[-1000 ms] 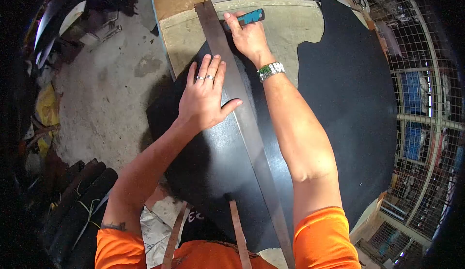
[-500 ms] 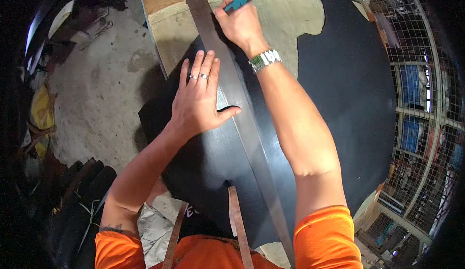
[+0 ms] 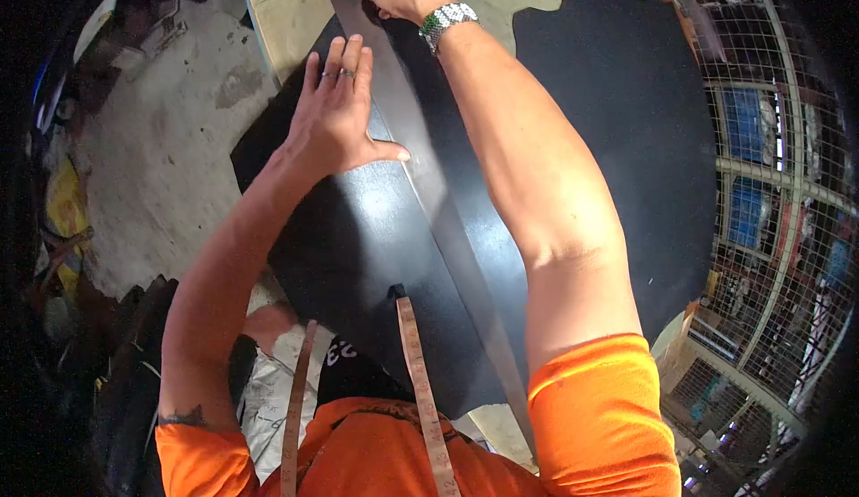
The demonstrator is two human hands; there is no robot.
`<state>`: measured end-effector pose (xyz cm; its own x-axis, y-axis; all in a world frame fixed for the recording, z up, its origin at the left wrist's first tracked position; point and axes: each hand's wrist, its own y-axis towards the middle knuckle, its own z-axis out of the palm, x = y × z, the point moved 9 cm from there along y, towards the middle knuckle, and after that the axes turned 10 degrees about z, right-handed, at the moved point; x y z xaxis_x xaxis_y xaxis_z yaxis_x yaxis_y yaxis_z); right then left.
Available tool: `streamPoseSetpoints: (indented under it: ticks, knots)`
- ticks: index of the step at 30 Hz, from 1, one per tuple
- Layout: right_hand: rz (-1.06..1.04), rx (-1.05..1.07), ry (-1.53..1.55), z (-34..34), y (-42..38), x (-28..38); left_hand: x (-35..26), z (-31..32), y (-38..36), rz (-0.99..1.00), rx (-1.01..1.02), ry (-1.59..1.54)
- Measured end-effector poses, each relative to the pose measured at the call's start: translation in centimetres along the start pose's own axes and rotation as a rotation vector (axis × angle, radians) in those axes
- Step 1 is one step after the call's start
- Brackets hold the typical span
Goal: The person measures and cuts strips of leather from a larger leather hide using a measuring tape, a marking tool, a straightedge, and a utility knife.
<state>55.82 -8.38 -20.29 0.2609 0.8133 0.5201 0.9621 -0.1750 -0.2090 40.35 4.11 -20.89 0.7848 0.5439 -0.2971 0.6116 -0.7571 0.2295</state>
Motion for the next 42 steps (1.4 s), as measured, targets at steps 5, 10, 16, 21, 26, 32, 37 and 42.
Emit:
streamPoseSetpoints:
  ticks: [5, 10, 16, 21, 26, 32, 37, 42]
  knots:
    - [0.094, 0.087, 0.034, 0.4, -4.0, -2.0, 0.1, 0.8, 0.2, -0.037, 0.095, 0.096]
    - [0.117, -0.008, 0.101, 0.3, -8.2, -4.8, 0.1, 1.5, 0.3, -0.089, 0.207, 0.149]
    - [-0.055, -0.183, 0.011, -0.1, -8.4, -4.0, -0.6, 1.7, -1.3, -0.070, 0.094, 0.135]
    - [-0.085, -0.099, 0.015, -0.7, -9.5, -2.4, -1.8, 1.8, -1.3, -0.174, 0.268, 0.258]
    - [0.102, 0.028, -0.066, 0.4, -17.7, -7.7, -2.6, 1.0, -1.0, -0.212, 0.412, 0.192]
    - [0.167, -0.024, 0.087, -0.6, -33.4, -11.8, -2.8, 0.7, -1.1, -0.212, 0.580, 0.102]
    - [0.072, -0.019, 0.199, 0.3, -33.3, -13.1, -13.2, 4.3, -9.3, -0.018, 0.064, -0.039]
    - [-0.040, -0.182, -0.036, 0.9, -32.1, -14.2, -24.5, 6.1, -15.7, -0.085, 0.142, -0.158]
